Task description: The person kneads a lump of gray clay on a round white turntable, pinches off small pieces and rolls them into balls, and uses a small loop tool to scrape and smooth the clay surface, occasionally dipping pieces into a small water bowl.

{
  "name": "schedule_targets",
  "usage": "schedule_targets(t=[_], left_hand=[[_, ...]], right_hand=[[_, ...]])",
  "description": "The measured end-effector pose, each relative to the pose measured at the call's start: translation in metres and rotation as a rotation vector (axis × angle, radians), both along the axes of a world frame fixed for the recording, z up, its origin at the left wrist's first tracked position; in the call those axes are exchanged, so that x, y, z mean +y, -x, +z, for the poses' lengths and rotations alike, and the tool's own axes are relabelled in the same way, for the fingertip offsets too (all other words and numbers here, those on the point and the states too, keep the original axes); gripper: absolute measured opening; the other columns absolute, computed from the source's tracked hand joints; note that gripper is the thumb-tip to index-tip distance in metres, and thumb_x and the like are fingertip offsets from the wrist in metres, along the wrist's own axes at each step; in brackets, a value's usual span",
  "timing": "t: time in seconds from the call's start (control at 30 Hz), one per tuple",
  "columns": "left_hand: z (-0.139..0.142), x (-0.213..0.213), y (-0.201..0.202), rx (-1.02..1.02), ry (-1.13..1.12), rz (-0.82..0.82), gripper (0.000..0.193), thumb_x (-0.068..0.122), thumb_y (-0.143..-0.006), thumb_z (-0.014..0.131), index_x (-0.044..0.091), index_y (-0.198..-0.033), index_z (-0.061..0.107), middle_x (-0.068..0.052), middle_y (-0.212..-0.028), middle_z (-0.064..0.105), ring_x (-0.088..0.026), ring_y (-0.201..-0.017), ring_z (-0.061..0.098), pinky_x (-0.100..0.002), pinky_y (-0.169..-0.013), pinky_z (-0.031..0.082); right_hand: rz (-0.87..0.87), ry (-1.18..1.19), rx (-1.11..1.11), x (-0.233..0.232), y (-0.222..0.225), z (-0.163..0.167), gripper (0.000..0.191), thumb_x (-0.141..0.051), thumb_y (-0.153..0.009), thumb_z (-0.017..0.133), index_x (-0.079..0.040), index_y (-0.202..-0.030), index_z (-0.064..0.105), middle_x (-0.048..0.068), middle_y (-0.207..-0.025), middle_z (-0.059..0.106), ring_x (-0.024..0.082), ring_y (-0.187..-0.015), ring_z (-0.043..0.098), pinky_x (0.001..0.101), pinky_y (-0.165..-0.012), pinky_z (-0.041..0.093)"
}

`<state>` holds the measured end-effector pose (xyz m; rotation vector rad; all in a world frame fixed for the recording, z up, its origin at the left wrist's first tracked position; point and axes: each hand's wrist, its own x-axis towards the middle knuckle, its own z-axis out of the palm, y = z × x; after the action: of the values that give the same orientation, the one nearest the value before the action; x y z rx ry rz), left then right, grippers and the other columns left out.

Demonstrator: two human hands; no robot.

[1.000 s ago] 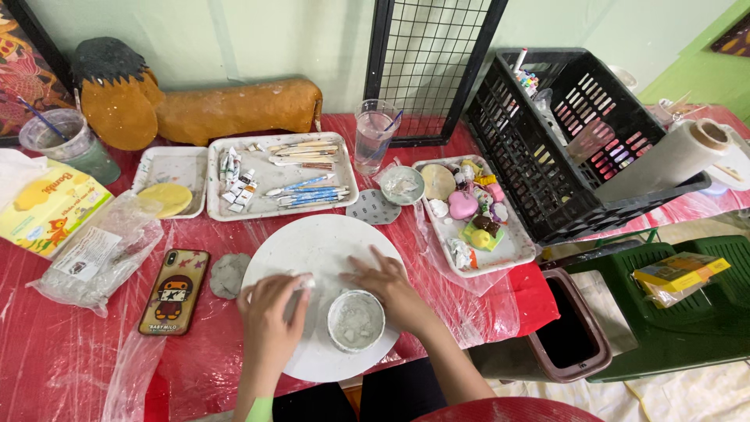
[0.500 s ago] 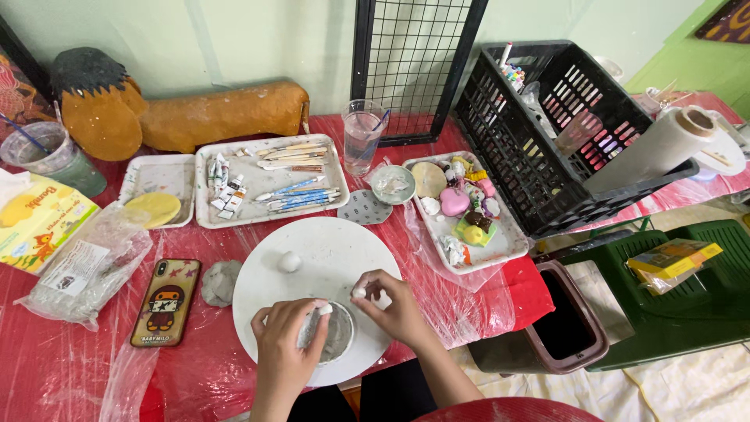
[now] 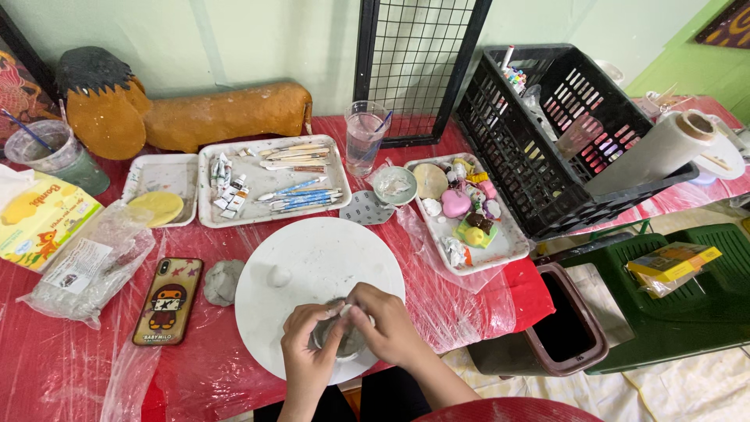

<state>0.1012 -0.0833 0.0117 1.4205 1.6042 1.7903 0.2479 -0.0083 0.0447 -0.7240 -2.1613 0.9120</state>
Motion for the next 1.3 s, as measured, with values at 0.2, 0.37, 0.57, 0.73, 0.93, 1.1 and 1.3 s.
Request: schedule_targets(t=[0.2, 0.37, 0.57, 0.73, 0.93, 1.1, 1.3], left_hand=[[0.001, 0.000, 0.005, 0.172, 0.019, -0.068, 0.024, 0.023, -0.094, 0.061, 0.002, -0.104, 0.064, -0.009, -0.100, 0.067, -0.027, -0.103, 0.059, -0.044, -0.096, 0.038], [-0.005, 0.015, 0.004, 0.407, 0.013, -0.061, 0.037, 0.028, -0.105, 0.035, 0.004, -0.092, 0.061, -0.010, -0.094, 0.063, -0.028, -0.101, 0.059, -0.045, -0.102, 0.031], [-0.018, 0.011, -0.006, 0.259, 0.004, -0.119, 0.039, 0.022, -0.109, 0.031, 0.006, -0.087, 0.059, -0.007, -0.087, 0.060, -0.026, -0.094, 0.059, -0.043, -0.099, 0.034], [-0.015, 0.010, -0.009, -0.031, 0.116, -0.262, 0.039, 0.026, -0.110, 0.034, 0.005, -0.087, 0.056, -0.006, -0.078, 0.052, -0.021, -0.078, 0.053, -0.039, -0.101, 0.037], [-0.002, 0.020, -0.014, -0.145, 0.215, -0.266, 0.041, 0.029, -0.107, 0.038, 0.003, -0.086, 0.063, -0.006, -0.071, 0.056, -0.020, -0.067, 0.051, -0.038, -0.082, 0.040], [0.001, 0.027, -0.018, -0.105, 0.183, -0.214, 0.044, 0.030, -0.106, 0.040, 0.003, -0.082, 0.065, -0.007, -0.065, 0.061, -0.020, -0.063, 0.056, -0.039, -0.085, 0.041], [-0.002, 0.035, -0.017, -0.094, 0.413, -0.203, 0.047, 0.032, -0.106, 0.044, 0.001, -0.078, 0.065, -0.010, -0.056, 0.052, -0.024, -0.058, 0.054, -0.042, -0.083, 0.041]], right_hand=[[-0.042, -0.135, -0.059, -0.006, 0.011, 0.014, 0.019, -0.020, -0.097, 0.058, -0.003, -0.091, 0.060, 0.016, -0.082, 0.058, 0.038, -0.074, 0.061, 0.0461, -0.064, 0.049], [-0.144, -0.204, -0.068, -0.012, 0.021, 0.009, 0.020, -0.019, -0.099, 0.058, -0.002, -0.089, 0.055, 0.017, -0.082, 0.057, 0.040, -0.074, 0.060, 0.0471, -0.065, 0.048], [-0.138, -0.154, -0.026, -0.013, 0.017, 0.000, 0.019, -0.017, -0.101, 0.054, -0.001, -0.091, 0.056, 0.018, -0.084, 0.057, 0.041, -0.074, 0.059, 0.0469, -0.064, 0.048], [-0.171, -0.281, -0.039, -0.012, 0.015, -0.004, 0.017, -0.015, -0.101, 0.055, -0.002, -0.090, 0.056, 0.016, -0.085, 0.056, 0.038, -0.072, 0.060, 0.0459, -0.064, 0.049], [-0.215, -0.211, 0.034, -0.004, 0.017, -0.007, 0.017, -0.011, -0.102, 0.052, -0.001, -0.090, 0.057, 0.017, -0.085, 0.056, 0.037, -0.070, 0.059, 0.0439, -0.063, 0.049], [-0.271, -0.135, 0.085, -0.002, 0.018, -0.010, 0.020, -0.011, -0.104, 0.047, 0.000, -0.090, 0.057, 0.017, -0.085, 0.056, 0.036, -0.069, 0.059, 0.0431, -0.062, 0.049], [-0.345, -0.075, 0.112, -0.002, 0.021, -0.014, 0.023, -0.011, -0.106, 0.046, 0.000, -0.088, 0.056, 0.018, -0.084, 0.056, 0.037, -0.069, 0.057, 0.0438, -0.064, 0.048]])
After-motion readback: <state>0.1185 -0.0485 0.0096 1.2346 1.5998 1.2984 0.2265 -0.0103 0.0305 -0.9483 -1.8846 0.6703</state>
